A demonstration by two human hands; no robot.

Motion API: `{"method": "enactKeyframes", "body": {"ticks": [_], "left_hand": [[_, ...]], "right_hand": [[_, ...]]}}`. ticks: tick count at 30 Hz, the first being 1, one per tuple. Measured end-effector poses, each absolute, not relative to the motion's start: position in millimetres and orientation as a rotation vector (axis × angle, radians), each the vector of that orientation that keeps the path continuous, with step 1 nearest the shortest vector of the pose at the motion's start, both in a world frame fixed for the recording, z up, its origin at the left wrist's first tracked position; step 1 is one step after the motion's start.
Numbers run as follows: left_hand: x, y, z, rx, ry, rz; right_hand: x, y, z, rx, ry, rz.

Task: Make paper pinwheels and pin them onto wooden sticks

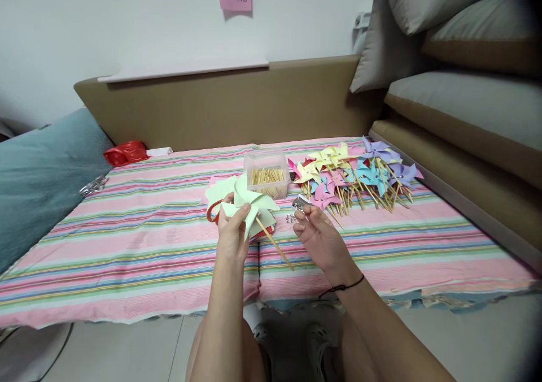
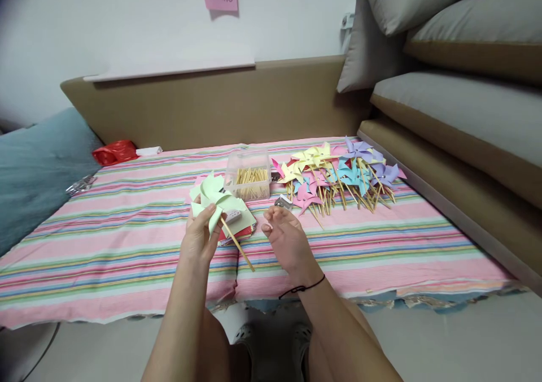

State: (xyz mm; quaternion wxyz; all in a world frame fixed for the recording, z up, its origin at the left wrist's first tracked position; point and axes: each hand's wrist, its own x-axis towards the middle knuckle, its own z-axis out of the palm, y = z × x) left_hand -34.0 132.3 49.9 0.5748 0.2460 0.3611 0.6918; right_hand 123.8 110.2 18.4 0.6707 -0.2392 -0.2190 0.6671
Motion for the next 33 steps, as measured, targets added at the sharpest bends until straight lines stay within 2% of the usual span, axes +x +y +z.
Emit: {"method": "enactKeyframes", "body": {"ticks": [7, 18, 33], "left_hand": [[-31.8, 135.6, 44.0, 0.748, 0.900, 1.627], [-28.6, 134.7, 41.1, 0.912, 1.098, 1.766], [-41.2, 142.3, 35.7, 0.584, 1.191, 1.862]], "right_hand": [[125.0, 112.5, 16.0, -0.704, -0.564, 1.460], [117.1, 105.4, 8.4, -1.068, -1.214, 1.624], [121.0, 108.9, -3.1, -1.252, -1.494, 1.092]]}}
